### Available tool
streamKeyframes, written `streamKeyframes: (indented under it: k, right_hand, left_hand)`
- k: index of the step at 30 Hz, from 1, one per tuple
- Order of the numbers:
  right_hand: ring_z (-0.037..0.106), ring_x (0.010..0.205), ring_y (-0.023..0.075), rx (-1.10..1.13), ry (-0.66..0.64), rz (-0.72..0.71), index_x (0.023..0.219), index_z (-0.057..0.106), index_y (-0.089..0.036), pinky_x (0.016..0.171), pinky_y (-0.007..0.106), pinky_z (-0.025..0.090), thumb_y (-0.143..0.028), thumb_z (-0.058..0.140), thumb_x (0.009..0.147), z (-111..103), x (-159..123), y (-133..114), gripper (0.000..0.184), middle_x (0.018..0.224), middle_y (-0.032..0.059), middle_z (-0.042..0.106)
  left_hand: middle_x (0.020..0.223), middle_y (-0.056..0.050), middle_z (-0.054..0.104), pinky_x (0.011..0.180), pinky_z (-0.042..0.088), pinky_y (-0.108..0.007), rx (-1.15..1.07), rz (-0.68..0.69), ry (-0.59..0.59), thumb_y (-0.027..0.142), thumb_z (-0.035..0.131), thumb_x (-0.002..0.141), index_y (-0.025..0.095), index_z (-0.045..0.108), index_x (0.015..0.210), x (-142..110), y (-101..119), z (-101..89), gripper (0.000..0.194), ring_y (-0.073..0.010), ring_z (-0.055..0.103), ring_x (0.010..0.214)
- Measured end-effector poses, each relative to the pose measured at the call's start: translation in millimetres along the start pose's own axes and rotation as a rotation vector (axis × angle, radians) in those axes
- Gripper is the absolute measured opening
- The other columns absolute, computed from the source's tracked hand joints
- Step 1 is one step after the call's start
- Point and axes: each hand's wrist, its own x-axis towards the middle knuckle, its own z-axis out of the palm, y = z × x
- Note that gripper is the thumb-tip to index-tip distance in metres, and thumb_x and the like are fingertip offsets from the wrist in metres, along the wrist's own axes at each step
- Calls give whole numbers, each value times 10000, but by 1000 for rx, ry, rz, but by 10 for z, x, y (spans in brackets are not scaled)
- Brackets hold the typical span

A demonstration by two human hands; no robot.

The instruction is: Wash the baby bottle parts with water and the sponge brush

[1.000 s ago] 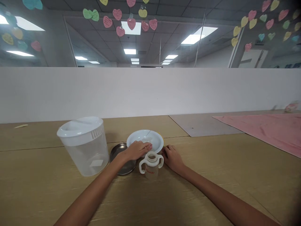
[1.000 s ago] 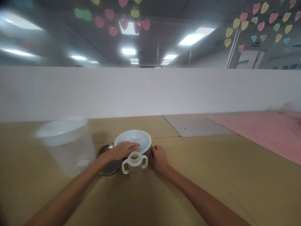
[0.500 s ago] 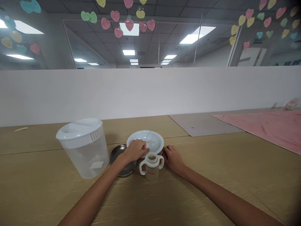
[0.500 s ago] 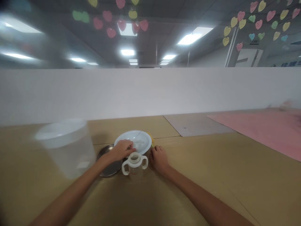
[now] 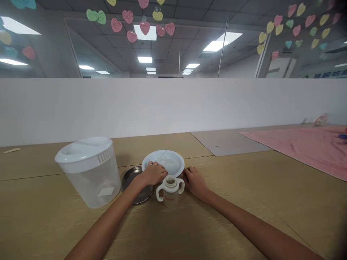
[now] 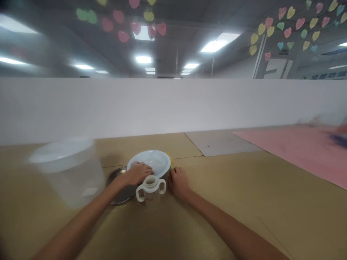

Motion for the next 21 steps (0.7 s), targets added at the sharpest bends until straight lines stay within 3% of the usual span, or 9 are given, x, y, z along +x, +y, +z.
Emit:
streamKeyframes:
  k: [8, 16, 18, 21]
  right_hand:
    - [469, 860, 201, -13, -8, 9, 877, 596, -145, 739, 288, 319, -216, 430, 837, -18, -7, -15, 184, 901, 102, 568]
    - [464, 865, 204, -1, 6, 3, 893, 595, -150, 750, 296, 321, -201, 431, 826, 12, -3, 1, 185, 908, 99, 564]
    - [467, 847, 201, 1, 11, -3, 887, 598, -151, 745, 294, 325, -181, 435, 815, 20, -5, 5, 180, 893, 96, 568]
    - [468, 848, 204, 22, 15, 2, 885, 598, -147, 749, 295, 330, -175, 439, 806, 26, -8, 6, 180, 894, 101, 570]
  left_hand:
    - [805, -113, 657, 904, 234, -475, -96, -137, 1, 487, 260, 868, 187, 683, 709, 35, 34, 2, 542, -268, 494, 925]
    - [990, -58, 634, 1003, 86, -515, -345, -224, 104, 521, 320, 839, 228, 688, 793, 15, 11, -7, 472, -259, 470, 1024]
    - [1009, -54, 615, 1017, 137, -483, -405, -221, 147, 499, 345, 839, 224, 679, 829, 19, -7, -10, 433, -231, 499, 1007]
    - [1047, -87, 577, 957, 314, -382, -497, -200, 283, 452, 388, 833, 181, 654, 911, 33, -9, -12, 388, -204, 524, 985]
